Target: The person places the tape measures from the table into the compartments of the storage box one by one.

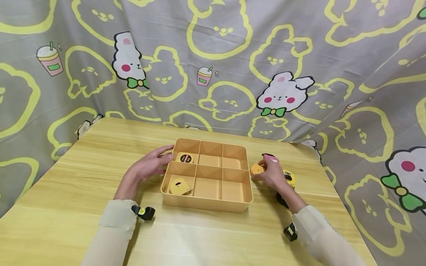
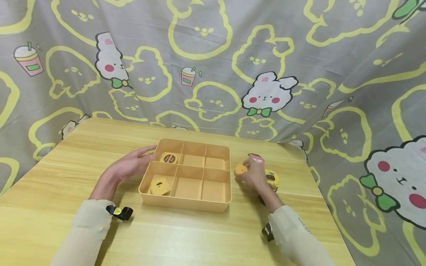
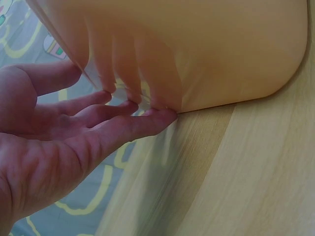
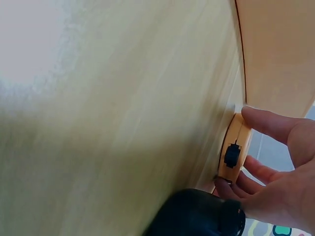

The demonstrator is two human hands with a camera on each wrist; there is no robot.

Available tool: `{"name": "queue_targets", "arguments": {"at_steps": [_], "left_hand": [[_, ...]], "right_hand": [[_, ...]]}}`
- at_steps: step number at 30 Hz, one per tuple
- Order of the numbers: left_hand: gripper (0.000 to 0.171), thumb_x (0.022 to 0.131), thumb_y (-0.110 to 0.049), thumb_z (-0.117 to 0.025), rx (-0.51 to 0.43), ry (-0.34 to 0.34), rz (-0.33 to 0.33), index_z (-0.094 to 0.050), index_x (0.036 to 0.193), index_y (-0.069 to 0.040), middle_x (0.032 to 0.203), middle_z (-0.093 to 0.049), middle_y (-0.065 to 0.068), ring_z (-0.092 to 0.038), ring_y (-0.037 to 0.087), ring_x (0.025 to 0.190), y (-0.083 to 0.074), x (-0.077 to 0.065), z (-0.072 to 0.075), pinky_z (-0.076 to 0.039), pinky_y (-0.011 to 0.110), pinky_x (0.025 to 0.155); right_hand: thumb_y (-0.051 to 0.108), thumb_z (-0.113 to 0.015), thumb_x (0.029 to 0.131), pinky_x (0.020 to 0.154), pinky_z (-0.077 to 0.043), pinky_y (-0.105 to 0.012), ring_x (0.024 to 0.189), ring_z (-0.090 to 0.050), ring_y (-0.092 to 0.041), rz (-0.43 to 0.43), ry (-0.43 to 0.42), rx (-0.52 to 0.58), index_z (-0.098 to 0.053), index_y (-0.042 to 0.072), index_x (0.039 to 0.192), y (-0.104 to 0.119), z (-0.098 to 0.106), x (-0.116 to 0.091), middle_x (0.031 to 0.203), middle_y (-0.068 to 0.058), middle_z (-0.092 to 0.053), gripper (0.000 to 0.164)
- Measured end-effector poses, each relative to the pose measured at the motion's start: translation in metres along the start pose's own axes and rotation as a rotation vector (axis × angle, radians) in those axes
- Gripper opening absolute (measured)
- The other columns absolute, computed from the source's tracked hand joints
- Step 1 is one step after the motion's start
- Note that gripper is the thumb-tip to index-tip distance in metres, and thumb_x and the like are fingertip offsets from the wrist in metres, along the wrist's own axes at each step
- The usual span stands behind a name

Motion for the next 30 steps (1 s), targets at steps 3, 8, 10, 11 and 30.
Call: {"name": "queue_targets", "arguments": {"at_steps": [3,8,10,11,30], "left_hand": [[0.064,0.111,-0.022,-0.041,-0.009,0.006,-0.005,-0.007,0.164,-0.01,0.16,-0.025,0.032,-0.03,0.049,0.148,-0.001,0.0,-0.002,-0.033,0.064,0.116],[0.064,0.111,-0.022,-0.04,-0.013,0.004,0.0,-0.007,0.164,-0.01,0.161,-0.024,0.032,-0.027,0.047,0.15,-0.001,0.0,-0.002,-0.033,0.064,0.116],[0.064,0.111,-0.023,-0.041,-0.007,0.003,-0.003,-0.008,0.164,-0.01,0.161,-0.024,0.032,-0.028,0.047,0.149,-0.001,-0.001,-0.002,-0.033,0.064,0.116],[0.064,0.111,-0.024,-0.042,-0.01,0.0,0.001,-0.009,0.164,-0.01,0.161,-0.025,0.031,-0.029,0.047,0.149,-0.001,-0.001,-0.001,-0.033,0.064,0.116],[0.064,0.11,-0.021,-0.042,-0.006,0.007,-0.013,-0.008,0.164,-0.009,0.161,-0.025,0.032,-0.03,0.048,0.148,-0.003,-0.002,-0.001,-0.032,0.065,0.117]], "right_hand": [[0.02,-0.087,0.076,0.104,-0.047,-0.055,0.123,-0.057,-0.044,-0.018,0.01,0.019,-0.06,-0.004,0.127,-0.003,-0.002,0.0,0.129,-0.03,-0.062,0.062],[0.02,-0.086,0.077,0.108,-0.044,-0.057,0.129,-0.053,-0.046,-0.051,0.032,0.045,-0.058,-0.003,0.13,-0.006,-0.005,0.0,0.136,-0.033,-0.057,0.065],[0.02,-0.086,0.077,0.109,-0.043,-0.057,0.13,-0.052,-0.046,-0.056,0.033,0.048,-0.058,-0.003,0.131,-0.007,-0.005,0.0,0.137,-0.033,-0.057,0.065],[0.02,-0.086,0.077,0.109,-0.043,-0.057,0.13,-0.052,-0.046,-0.059,0.031,0.051,-0.058,-0.003,0.131,-0.007,-0.004,0.0,0.137,-0.032,-0.057,0.065],[0.021,-0.084,0.079,0.108,-0.045,-0.053,0.128,-0.056,-0.042,-0.028,-0.021,0.069,-0.06,-0.006,0.133,0.003,0.013,-0.005,0.139,-0.026,-0.06,0.065]]}}
Point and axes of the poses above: each hand's wrist, its own x-axis towards the middle knuckle, its own z-axis out of the back of the hand, y = z × x, the point moved 9 cm from there along x, towards the middle knuckle
